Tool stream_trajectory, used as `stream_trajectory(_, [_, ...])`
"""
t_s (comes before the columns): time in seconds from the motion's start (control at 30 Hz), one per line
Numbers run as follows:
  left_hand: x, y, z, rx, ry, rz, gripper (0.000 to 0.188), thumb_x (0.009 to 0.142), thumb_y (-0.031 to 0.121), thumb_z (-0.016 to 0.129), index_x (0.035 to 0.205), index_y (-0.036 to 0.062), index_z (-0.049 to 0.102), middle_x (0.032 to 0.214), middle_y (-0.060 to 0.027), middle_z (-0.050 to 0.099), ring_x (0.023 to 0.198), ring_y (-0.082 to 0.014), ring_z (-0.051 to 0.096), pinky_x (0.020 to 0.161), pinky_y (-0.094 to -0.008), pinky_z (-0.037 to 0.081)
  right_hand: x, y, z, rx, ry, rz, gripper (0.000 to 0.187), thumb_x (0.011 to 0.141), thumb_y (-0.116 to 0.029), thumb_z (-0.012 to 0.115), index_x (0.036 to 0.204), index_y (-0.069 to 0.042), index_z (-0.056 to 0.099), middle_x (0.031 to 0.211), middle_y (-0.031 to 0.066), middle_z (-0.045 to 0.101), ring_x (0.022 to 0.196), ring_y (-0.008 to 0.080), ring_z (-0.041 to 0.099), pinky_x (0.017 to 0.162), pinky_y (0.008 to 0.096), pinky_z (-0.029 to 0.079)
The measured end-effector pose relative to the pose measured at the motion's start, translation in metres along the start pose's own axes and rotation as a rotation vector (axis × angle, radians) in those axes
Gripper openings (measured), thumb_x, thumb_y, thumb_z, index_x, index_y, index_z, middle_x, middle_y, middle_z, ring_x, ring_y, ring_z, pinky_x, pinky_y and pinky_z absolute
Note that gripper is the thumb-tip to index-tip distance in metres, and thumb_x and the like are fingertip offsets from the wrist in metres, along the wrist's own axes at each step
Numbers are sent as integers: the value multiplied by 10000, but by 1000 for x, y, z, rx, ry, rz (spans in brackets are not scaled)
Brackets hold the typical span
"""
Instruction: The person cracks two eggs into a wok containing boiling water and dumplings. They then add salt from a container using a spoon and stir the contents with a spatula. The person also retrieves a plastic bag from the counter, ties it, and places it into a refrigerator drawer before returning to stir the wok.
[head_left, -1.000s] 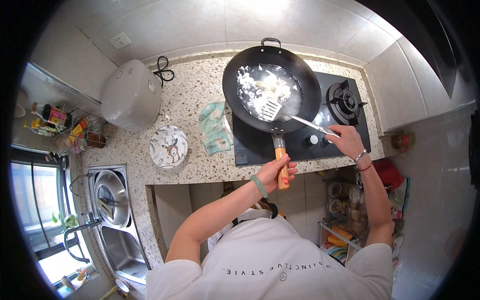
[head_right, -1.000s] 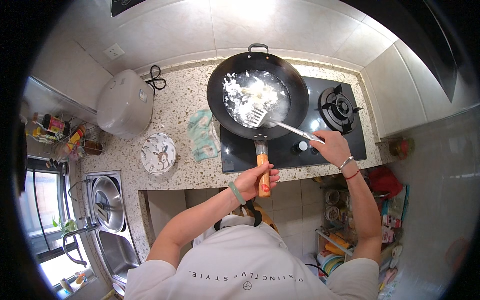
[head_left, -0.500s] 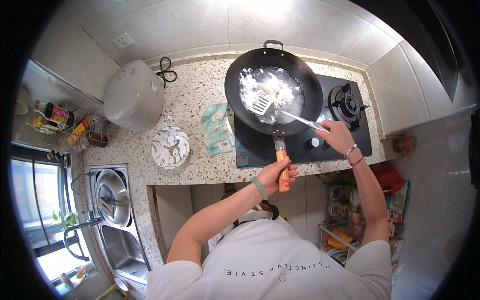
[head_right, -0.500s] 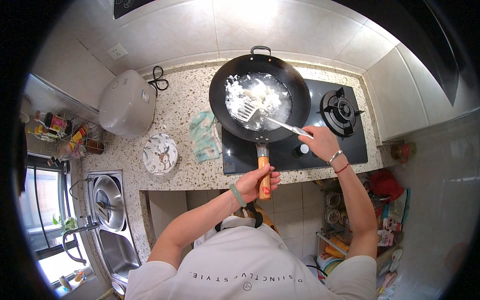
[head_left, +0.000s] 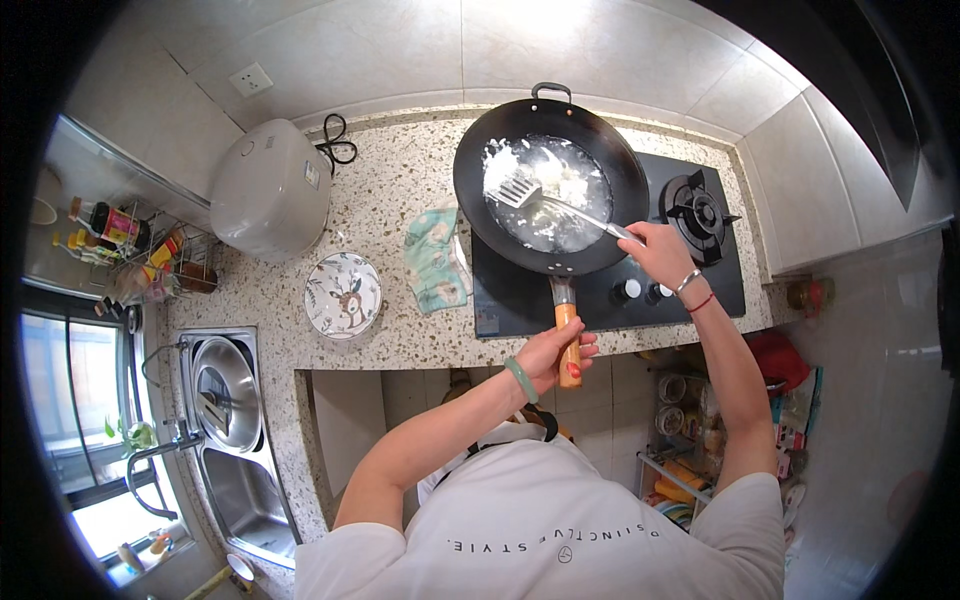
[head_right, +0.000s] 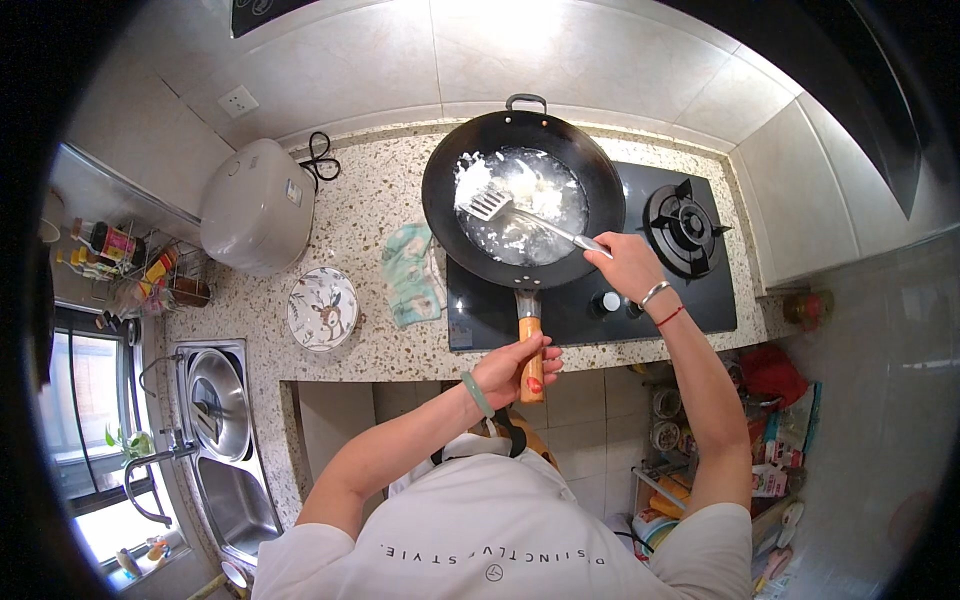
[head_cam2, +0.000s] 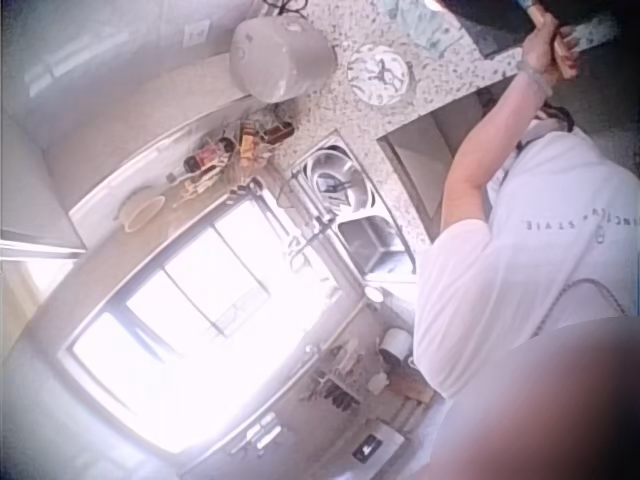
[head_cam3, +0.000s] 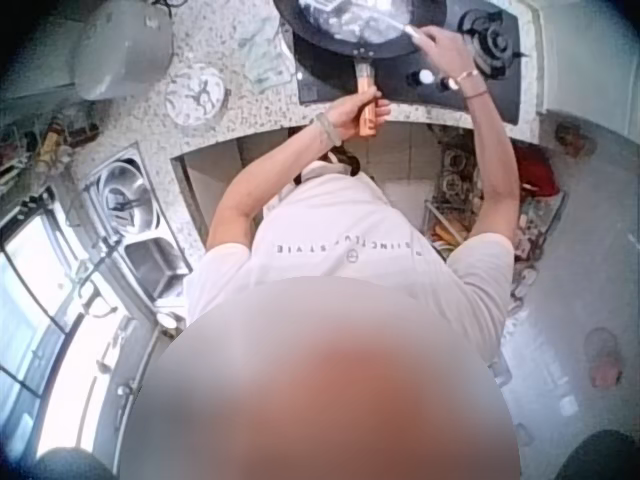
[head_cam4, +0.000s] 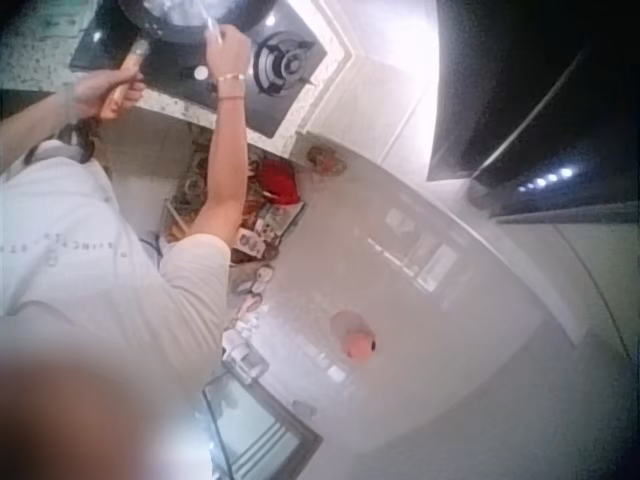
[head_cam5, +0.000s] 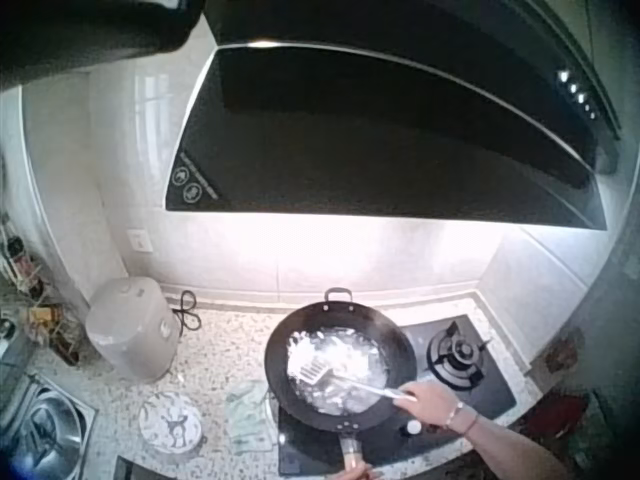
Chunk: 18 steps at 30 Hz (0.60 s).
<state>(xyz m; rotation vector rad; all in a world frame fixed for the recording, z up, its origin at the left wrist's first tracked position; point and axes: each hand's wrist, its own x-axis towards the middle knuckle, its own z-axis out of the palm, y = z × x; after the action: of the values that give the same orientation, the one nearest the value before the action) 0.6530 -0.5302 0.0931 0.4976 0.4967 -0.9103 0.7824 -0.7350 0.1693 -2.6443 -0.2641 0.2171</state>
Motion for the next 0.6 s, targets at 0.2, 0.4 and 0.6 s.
stream_trajectory(0.2, [3,-1,-3,-3,-13,-2,309,913,314,536,1090,66,489,1012,-67,590,907,-185,610,770,-326,534,10,4,6,2,37,-8,282,790,-274,628,889,-12,658,717,146,633,668,270,620,610,340,473])
stream_trajectory(0.4, [0,0,-1,0,-20,-10,317,913,312,536,1104,64,486,1018,-70,587,917,-188,606,777,-329,530,20,17,18,22,94,-35,274,794,-249,632,856,17,644,617,108,608,565,181,602,546,293,453])
stream_trajectory(0.6, [-1,1,0,9,-5,-14,322,915,312,533,1111,62,483,1028,-76,582,936,-193,599,786,-327,527,28,15,19,12,58,75,318,792,-317,627,870,-9,651,799,193,638,774,338,622,691,383,486])
